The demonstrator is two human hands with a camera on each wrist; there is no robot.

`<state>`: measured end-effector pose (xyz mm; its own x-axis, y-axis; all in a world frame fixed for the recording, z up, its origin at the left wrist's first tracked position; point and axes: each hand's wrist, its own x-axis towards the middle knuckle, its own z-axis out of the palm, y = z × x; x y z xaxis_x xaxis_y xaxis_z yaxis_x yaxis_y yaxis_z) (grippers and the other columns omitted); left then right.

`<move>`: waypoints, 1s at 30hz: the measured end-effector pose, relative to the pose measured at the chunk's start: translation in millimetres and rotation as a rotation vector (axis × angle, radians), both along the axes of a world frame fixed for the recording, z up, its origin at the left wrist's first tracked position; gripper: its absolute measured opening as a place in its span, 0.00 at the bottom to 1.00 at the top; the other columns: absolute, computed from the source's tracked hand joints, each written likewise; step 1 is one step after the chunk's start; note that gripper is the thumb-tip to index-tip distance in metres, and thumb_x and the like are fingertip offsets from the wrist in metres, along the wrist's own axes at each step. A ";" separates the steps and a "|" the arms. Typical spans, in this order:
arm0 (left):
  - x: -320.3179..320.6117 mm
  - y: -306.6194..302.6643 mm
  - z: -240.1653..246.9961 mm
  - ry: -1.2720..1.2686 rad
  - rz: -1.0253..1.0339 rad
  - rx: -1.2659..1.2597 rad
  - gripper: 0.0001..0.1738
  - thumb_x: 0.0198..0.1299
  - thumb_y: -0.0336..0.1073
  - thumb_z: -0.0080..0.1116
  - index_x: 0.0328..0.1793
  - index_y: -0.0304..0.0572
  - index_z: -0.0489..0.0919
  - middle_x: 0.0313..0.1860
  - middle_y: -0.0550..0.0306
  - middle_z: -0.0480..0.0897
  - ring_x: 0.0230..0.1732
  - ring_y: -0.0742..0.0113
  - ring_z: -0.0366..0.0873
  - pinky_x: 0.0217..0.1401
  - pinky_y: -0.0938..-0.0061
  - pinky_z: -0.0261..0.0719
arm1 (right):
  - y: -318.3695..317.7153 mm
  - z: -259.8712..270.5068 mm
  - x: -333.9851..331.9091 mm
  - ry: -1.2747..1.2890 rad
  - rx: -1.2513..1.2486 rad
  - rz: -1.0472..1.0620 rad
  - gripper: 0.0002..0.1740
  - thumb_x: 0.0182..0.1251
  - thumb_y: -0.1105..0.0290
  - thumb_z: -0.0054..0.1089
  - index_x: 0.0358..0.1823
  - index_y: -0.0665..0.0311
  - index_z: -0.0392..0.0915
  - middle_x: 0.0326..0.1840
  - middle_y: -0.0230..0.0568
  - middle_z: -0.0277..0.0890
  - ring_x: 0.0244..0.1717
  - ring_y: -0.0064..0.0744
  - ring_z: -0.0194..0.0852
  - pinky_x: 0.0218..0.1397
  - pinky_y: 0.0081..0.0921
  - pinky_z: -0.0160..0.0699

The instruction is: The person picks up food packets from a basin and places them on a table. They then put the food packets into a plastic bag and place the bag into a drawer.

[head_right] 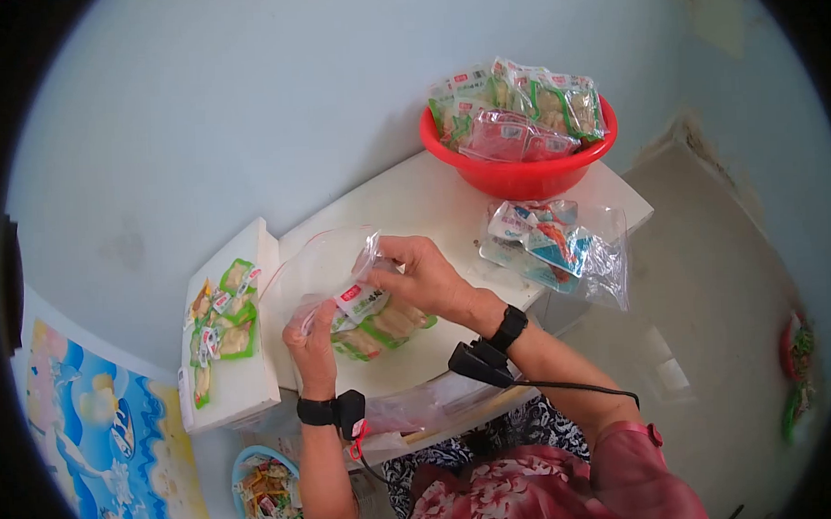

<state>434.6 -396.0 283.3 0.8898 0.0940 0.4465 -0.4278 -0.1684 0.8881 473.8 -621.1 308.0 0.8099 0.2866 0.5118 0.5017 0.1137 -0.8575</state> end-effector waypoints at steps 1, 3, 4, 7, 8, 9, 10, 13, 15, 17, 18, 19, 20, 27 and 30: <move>-2.4 0.1 -3.1 0.036 -0.012 -0.014 0.10 0.67 0.29 0.68 0.51 0.32 0.88 0.44 0.61 0.89 0.43 0.76 0.82 0.50 0.78 0.78 | -2.9 -5.0 -2.2 0.080 -0.017 0.008 0.10 0.76 0.70 0.63 0.49 0.68 0.86 0.44 0.34 0.88 0.48 0.21 0.80 0.54 0.27 0.81; -0.6 -3.1 -1.9 0.092 -0.043 -0.039 0.12 0.68 0.29 0.66 0.54 0.32 0.87 0.47 0.59 0.89 0.46 0.74 0.83 0.54 0.77 0.79 | -8.8 -11.1 0.0 0.221 -0.048 0.016 0.11 0.79 0.68 0.61 0.52 0.68 0.86 0.47 0.34 0.88 0.52 0.22 0.81 0.59 0.27 0.80; -0.9 -5.4 0.9 0.080 -0.081 -0.048 0.14 0.67 0.29 0.67 0.58 0.33 0.86 0.49 0.58 0.89 0.49 0.72 0.84 0.56 0.76 0.79 | -9.4 -11.6 0.3 0.196 0.001 0.021 0.13 0.81 0.66 0.58 0.52 0.68 0.86 0.46 0.34 0.88 0.51 0.22 0.81 0.59 0.27 0.80; -14.1 -11.6 12.2 0.097 -0.203 -0.071 0.23 0.64 0.27 0.68 0.66 0.33 0.82 0.55 0.55 0.88 0.55 0.69 0.84 0.63 0.73 0.79 | -8.1 -12.2 -7.8 0.181 0.112 0.063 0.18 0.84 0.60 0.52 0.51 0.67 0.86 0.46 0.34 0.88 0.50 0.22 0.80 0.61 0.27 0.78; -17.0 -16.6 16.4 0.115 -0.255 -0.078 0.26 0.63 0.26 0.69 0.68 0.33 0.80 0.56 0.54 0.87 0.56 0.68 0.83 0.65 0.73 0.78 | -9.7 -9.1 -9.0 0.196 0.122 0.089 0.19 0.85 0.60 0.50 0.52 0.67 0.85 0.47 0.35 0.88 0.52 0.23 0.80 0.63 0.27 0.77; -18.1 -19.5 18.5 0.131 -0.307 -0.084 0.29 0.61 0.25 0.70 0.70 0.33 0.79 0.58 0.53 0.87 0.58 0.67 0.83 0.67 0.72 0.78 | -10.9 -7.1 -9.3 0.209 0.132 0.115 0.20 0.86 0.59 0.48 0.52 0.67 0.85 0.49 0.35 0.88 0.54 0.24 0.80 0.65 0.28 0.76; -16.5 -18.6 14.1 0.160 -0.317 -0.080 0.32 0.60 0.24 0.71 0.72 0.34 0.77 0.58 0.53 0.87 0.58 0.67 0.83 0.67 0.71 0.78 | -10.7 -7.4 -9.8 0.225 0.167 0.117 0.21 0.86 0.59 0.47 0.53 0.66 0.85 0.50 0.36 0.87 0.55 0.25 0.79 0.67 0.28 0.74; -15.1 -14.1 -3.1 0.282 -0.350 -0.084 0.35 0.56 0.22 0.73 0.73 0.34 0.76 0.56 0.53 0.87 0.57 0.67 0.84 0.64 0.71 0.81 | -10.6 -13.4 -11.4 0.278 0.280 0.147 0.21 0.86 0.60 0.44 0.58 0.67 0.82 0.55 0.38 0.86 0.58 0.26 0.78 0.71 0.29 0.71; -18.4 -12.1 -8.0 0.409 -0.372 -0.112 0.32 0.56 0.21 0.73 0.69 0.33 0.79 0.54 0.53 0.88 0.53 0.68 0.85 0.59 0.71 0.84 | -11.3 -19.3 -10.3 0.319 0.361 0.205 0.20 0.86 0.63 0.44 0.64 0.69 0.78 0.59 0.41 0.84 0.59 0.25 0.77 0.71 0.29 0.71; -20.2 -14.4 -11.3 0.376 -0.309 -0.073 0.27 0.56 0.22 0.74 0.64 0.32 0.82 0.52 0.54 0.89 0.50 0.69 0.86 0.55 0.72 0.85 | -17.2 -22.5 -6.4 0.239 0.280 0.265 0.21 0.85 0.63 0.45 0.66 0.70 0.76 0.62 0.43 0.82 0.63 0.28 0.76 0.72 0.30 0.70; -20.3 -17.1 -12.0 0.356 -0.278 -0.054 0.24 0.56 0.23 0.74 0.61 0.32 0.83 0.50 0.55 0.89 0.48 0.70 0.86 0.54 0.73 0.85 | -19.5 -22.0 -4.9 0.195 0.238 0.295 0.22 0.85 0.62 0.45 0.68 0.70 0.75 0.64 0.45 0.81 0.65 0.30 0.75 0.73 0.31 0.70; -20.2 -21.1 -12.4 0.292 -0.223 -0.054 0.22 0.57 0.23 0.74 0.59 0.31 0.84 0.49 0.55 0.89 0.47 0.71 0.86 0.52 0.74 0.85 | -18.3 -21.2 -6.7 0.205 0.252 0.263 0.23 0.84 0.60 0.47 0.68 0.70 0.75 0.64 0.45 0.81 0.65 0.31 0.75 0.74 0.32 0.69; -20.2 -26.4 -13.0 0.228 -0.169 -0.055 0.20 0.58 0.24 0.74 0.57 0.30 0.84 0.47 0.55 0.90 0.45 0.72 0.86 0.50 0.75 0.85 | -15.1 -19.6 -11.5 0.215 0.266 0.230 0.25 0.83 0.57 0.49 0.68 0.69 0.75 0.64 0.45 0.81 0.65 0.33 0.75 0.75 0.33 0.68; -24.6 -33.7 -26.0 0.085 0.042 -0.156 0.13 0.61 0.24 0.73 0.52 0.30 0.87 0.44 0.57 0.90 0.44 0.72 0.86 0.51 0.74 0.83 | -9.3 -17.9 -37.0 -0.022 0.102 0.070 0.31 0.69 0.68 0.71 0.71 0.68 0.73 0.62 0.46 0.83 0.68 0.35 0.75 0.75 0.36 0.68; -25.0 -30.3 -15.5 0.116 -0.036 -0.117 0.13 0.61 0.24 0.72 0.52 0.30 0.87 0.45 0.56 0.90 0.44 0.72 0.86 0.51 0.75 0.83 | -20.8 -27.5 -30.0 0.060 0.002 0.107 0.23 0.70 0.68 0.72 0.64 0.67 0.80 0.60 0.40 0.85 0.60 0.28 0.79 0.69 0.31 0.76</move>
<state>409.6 -426.3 267.9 0.9386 0.1062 0.3281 -0.3249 -0.0471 0.9446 443.8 -641.9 280.5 0.8040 0.3719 0.4640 0.4346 0.1652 -0.8854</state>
